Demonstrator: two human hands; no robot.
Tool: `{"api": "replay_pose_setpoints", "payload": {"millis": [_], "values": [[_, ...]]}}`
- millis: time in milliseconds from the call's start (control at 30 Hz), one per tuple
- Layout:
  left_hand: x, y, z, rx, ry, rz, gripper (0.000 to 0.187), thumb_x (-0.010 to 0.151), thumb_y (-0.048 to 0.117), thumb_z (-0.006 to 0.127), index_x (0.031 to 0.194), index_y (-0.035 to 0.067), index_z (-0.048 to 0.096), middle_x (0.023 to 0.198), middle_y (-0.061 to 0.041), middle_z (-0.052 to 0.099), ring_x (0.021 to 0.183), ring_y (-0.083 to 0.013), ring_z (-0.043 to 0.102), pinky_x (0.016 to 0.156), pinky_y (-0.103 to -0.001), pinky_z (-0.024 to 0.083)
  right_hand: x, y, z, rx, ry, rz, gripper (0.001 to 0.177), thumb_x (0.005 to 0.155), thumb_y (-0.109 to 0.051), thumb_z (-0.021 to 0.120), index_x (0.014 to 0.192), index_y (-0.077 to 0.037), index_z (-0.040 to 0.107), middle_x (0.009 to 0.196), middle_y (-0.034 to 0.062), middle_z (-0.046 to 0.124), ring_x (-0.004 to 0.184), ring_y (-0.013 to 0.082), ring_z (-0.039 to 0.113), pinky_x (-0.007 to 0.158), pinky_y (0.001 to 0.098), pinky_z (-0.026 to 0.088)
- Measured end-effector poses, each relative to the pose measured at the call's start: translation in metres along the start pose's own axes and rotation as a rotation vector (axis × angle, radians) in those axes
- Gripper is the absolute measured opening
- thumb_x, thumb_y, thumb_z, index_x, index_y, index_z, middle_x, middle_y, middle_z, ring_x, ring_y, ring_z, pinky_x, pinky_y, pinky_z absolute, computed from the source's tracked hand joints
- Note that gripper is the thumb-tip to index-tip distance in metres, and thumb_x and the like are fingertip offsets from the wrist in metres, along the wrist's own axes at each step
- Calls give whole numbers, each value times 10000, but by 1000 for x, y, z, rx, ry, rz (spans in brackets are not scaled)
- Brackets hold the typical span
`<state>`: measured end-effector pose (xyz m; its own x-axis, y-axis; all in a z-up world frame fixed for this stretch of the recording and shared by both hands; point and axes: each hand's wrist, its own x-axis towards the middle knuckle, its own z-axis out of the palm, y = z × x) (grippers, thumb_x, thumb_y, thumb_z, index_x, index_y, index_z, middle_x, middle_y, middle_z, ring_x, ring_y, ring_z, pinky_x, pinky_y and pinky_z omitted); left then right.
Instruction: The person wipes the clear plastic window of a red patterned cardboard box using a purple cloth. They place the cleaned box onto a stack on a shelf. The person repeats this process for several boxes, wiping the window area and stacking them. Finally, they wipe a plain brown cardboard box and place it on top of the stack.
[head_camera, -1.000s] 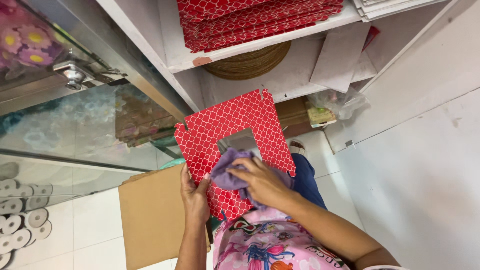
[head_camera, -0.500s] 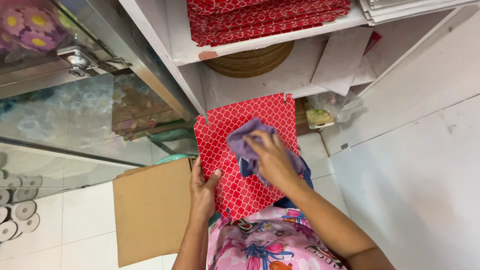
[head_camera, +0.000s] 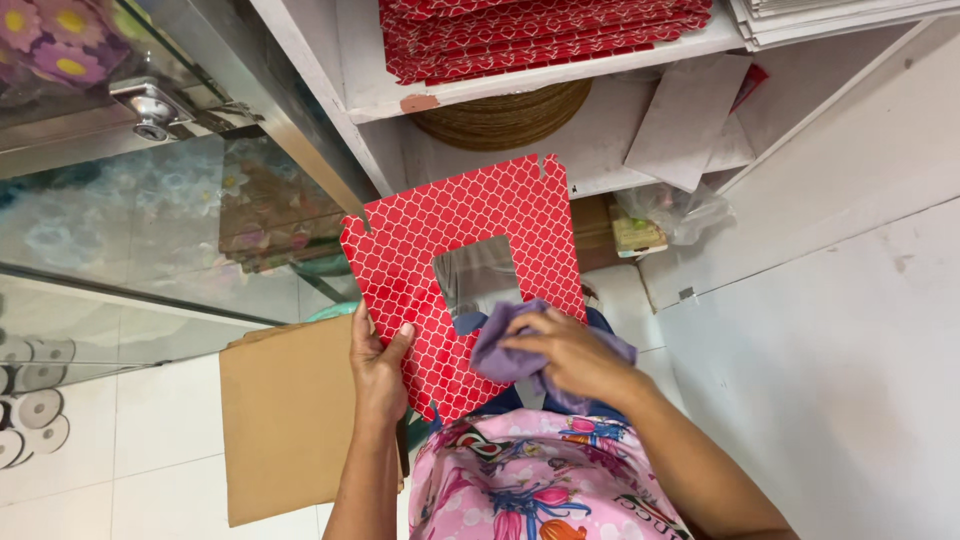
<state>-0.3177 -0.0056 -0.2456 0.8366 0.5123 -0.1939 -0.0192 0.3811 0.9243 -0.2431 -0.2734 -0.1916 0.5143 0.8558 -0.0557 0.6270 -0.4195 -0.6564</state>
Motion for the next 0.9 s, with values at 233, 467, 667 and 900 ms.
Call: {"api": "replay_pose_setpoints", "payload": {"millis": [233, 467, 667, 900], "values": [[-14, 5, 12, 24, -57, -48, 669, 901, -60, 591, 1504, 181, 431, 1201, -204, 659, 904, -323, 718, 707, -442, 638, -4, 81, -9, -137, 378, 305, 677, 698, 75, 630, 1330, -166, 658, 1332, 43, 560, 1192, 375, 567, 1042, 487, 419], [-30, 3, 27, 58, -147, -121, 668, 903, -60, 590, 1510, 168, 432, 1139, -198, 668, 871, -315, 727, 703, -446, 643, 37, 74, -18, -173, 677, 319, 690, 729, 67, 623, 1379, -165, 640, 1334, 52, 528, 1187, 346, 523, 1037, 438, 388], [-26, -8, 25, 119, -195, -150, 653, 912, -67, 581, 1509, 156, 435, 1166, -232, 674, 907, -342, 725, 745, -440, 636, 71, 8, -7, -214, 578, 118, 746, 697, 53, 653, 1400, -189, 594, 1366, 76, 519, 1215, 401, 510, 1034, 491, 409], [-16, -28, 14, 205, -166, 8, 485, 848, -99, 649, 1284, 106, 593, 1208, -153, 695, 1115, -262, 645, 940, -454, 537, 74, -37, 19, -155, 368, -99, 715, 714, 81, 632, 1373, -198, 607, 1373, 64, 536, 1182, 346, 484, 940, 451, 411]]}}
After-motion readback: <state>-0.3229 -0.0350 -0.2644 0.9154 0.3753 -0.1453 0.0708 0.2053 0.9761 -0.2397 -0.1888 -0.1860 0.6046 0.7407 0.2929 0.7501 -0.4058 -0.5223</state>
